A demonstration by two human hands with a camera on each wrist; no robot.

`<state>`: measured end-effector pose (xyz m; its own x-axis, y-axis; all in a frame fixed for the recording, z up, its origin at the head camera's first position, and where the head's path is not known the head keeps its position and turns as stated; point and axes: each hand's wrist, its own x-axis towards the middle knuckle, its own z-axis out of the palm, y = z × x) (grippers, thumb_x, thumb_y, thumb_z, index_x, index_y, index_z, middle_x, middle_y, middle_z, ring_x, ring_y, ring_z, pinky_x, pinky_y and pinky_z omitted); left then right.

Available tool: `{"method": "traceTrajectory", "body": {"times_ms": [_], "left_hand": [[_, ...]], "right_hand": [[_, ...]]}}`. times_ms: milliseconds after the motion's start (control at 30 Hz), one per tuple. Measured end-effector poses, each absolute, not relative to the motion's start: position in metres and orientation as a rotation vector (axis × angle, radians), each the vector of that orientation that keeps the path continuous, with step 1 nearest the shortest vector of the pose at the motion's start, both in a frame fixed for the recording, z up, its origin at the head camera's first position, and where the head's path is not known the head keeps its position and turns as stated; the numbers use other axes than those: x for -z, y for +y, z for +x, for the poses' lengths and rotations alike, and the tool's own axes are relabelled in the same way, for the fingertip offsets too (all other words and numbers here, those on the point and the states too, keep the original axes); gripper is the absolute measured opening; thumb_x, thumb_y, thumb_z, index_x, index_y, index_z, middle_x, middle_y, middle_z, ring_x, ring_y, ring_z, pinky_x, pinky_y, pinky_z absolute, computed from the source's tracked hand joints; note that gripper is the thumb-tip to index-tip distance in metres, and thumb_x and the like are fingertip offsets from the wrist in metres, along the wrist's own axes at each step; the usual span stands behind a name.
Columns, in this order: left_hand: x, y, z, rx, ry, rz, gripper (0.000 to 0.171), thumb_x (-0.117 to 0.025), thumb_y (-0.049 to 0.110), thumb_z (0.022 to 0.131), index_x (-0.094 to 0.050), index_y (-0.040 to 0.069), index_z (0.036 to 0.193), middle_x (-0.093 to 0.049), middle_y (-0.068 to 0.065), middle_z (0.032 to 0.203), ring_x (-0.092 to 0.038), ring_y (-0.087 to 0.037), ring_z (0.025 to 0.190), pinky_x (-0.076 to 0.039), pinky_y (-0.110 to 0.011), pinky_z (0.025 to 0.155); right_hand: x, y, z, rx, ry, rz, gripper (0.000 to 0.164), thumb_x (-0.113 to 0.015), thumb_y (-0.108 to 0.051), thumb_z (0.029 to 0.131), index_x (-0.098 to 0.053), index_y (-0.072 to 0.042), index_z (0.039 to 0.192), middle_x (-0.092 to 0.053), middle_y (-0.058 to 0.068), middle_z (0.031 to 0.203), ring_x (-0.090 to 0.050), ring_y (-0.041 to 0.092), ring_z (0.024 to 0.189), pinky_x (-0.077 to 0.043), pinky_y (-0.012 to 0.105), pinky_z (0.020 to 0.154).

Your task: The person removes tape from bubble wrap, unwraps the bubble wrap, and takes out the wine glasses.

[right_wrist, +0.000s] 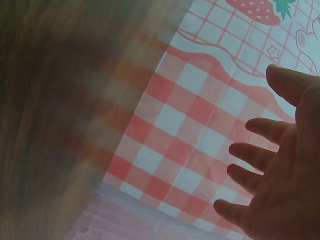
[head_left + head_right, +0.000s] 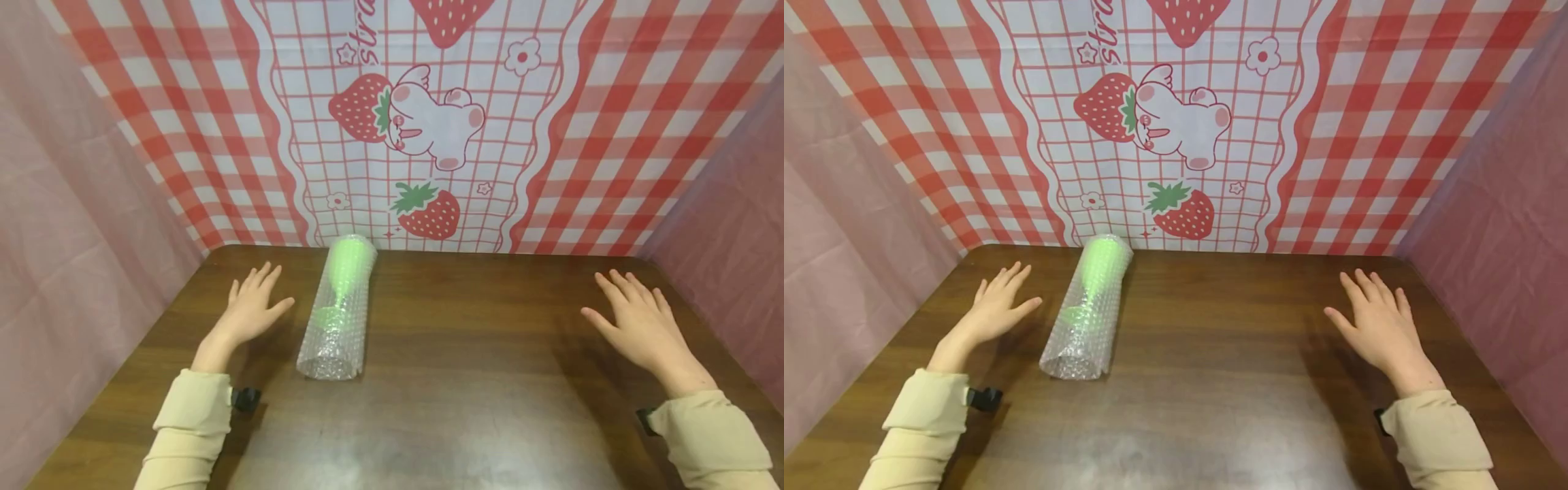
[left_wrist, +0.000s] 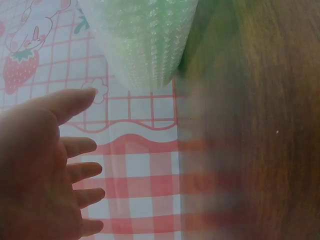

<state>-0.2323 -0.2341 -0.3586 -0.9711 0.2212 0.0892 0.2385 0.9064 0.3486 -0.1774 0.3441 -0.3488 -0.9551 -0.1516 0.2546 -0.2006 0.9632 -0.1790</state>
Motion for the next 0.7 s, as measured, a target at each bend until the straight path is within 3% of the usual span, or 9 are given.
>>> {"method": "traceTrajectory", "body": {"times_ms": [100,233,400,700], "left_hand": [[0.361,-0.234,-0.233,0.576,-3.009,-0.365,0.072,-0.046,0.043,0.091,-0.020,0.001,0.143,-0.014,-0.026,0.148,-0.009,-0.045,0.134,0.000,-0.065,0.105],[0.361,-0.232,-0.234,0.630,-2.988,-0.343,0.067,-0.046,0.039,0.092,-0.025,0.000,0.141,-0.025,-0.026,0.144,-0.023,-0.044,0.131,-0.013,-0.064,0.104],[0.359,-0.226,-0.234,0.688,-2.952,-0.333,0.061,-0.045,0.036,0.093,-0.030,-0.002,0.139,-0.035,-0.027,0.138,-0.034,-0.043,0.125,-0.029,-0.059,0.101],[0.364,-0.221,-0.238,0.765,-2.880,-0.300,0.055,-0.045,0.030,0.093,-0.035,-0.004,0.135,-0.042,-0.028,0.132,-0.041,-0.043,0.119,-0.034,-0.057,0.097]], "right_hand": [[0.348,0.340,-0.179,-0.296,-2.857,0.287,0.069,-0.046,-0.044,0.092,-0.028,0.003,0.139,-0.029,0.031,0.139,-0.020,0.046,0.130,-0.014,0.064,0.102],[0.345,0.333,-0.180,-0.326,-2.858,0.259,0.070,-0.047,-0.043,0.092,-0.023,0.001,0.142,-0.037,0.032,0.132,-0.035,0.049,0.117,-0.034,0.065,0.085],[0.343,0.324,-0.181,-0.429,-2.858,0.207,0.072,-0.046,-0.041,0.092,-0.015,-0.003,0.144,-0.041,0.030,0.127,-0.047,0.046,0.105,-0.040,0.062,0.071],[0.347,0.298,-0.195,-0.560,-2.841,0.249,0.068,-0.048,-0.036,0.092,-0.022,0.004,0.141,-0.045,0.030,0.122,-0.057,0.039,0.091,-0.044,0.057,0.069]]}}
